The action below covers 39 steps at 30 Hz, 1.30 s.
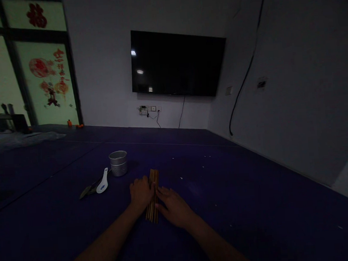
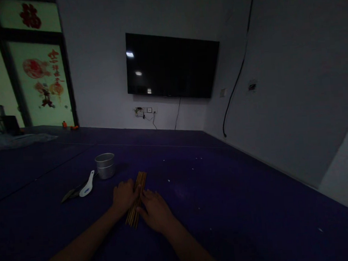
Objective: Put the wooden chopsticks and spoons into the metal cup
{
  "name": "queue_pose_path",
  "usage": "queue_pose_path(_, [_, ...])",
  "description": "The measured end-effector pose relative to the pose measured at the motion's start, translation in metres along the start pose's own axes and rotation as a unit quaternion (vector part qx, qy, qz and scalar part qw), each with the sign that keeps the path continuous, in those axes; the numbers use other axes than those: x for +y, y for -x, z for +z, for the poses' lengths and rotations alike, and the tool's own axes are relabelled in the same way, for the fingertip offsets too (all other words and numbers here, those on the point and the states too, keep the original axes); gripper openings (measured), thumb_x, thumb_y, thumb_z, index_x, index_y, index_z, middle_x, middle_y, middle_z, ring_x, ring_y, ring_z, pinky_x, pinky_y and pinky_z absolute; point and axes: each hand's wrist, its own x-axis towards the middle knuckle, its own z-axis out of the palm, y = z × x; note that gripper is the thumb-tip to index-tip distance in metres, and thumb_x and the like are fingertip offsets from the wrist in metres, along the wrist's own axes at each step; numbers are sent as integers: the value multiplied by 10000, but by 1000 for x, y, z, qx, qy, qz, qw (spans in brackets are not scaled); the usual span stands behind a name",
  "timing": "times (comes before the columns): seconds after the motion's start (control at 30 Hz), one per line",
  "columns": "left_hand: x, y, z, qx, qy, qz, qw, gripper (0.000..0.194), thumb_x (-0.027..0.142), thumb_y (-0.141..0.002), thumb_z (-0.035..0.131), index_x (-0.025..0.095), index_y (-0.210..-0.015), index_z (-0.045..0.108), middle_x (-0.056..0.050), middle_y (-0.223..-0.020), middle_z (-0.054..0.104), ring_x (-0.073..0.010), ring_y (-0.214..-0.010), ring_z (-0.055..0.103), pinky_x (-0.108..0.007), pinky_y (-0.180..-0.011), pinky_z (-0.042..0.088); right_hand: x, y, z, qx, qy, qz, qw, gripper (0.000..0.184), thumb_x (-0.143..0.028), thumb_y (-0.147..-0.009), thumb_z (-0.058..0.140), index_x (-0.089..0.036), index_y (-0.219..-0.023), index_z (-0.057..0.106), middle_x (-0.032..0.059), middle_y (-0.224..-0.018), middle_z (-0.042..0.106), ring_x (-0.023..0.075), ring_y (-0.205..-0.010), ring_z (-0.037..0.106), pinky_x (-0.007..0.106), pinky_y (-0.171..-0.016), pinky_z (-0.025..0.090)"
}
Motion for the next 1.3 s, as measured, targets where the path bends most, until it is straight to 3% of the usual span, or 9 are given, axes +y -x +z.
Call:
queue_pose_path(0.3, [-8, -2, 2, -8, -8, 19, 1000, 442, 393, -904, 281, 129, -1018, 617, -165, -1085, 613, -304, -1099, 494, -436, -875, 379, 2, -2, 2, -22, -24, 13, 999, 533, -416, -919, 351, -163, -1388, 355, 114, -1442, 347, 256, -1336, 273, 484, -1070, 222])
queue_pose_path(0.67, [-18, -11, 10, 3, -25, 82, 996, 403, 350, -910, 276, 179, -1004, 629, -133, -1072, 609, -280, -1086, 492, -411, -854, 394, 0, -4, 1, -37, -36, 18, 999, 555, -446, -931, 295, -175, -1416, 299, 98, -1458, 315, 244, -1352, 234, 496, -1084, 164])
queue_pose_path(1.3, [-17, -10, 5, -13, -5, 91, 996, 399, 404, -896, 307, 166, -934, 624, -128, -1050, 624, -284, -1054, 519, -428, -862, 391, -2, -2, 1, -27, -27, 5, 999, 556, -441, -919, 343, -175, -1406, 322, 109, -1449, 334, 250, -1344, 253, 474, -1079, 190])
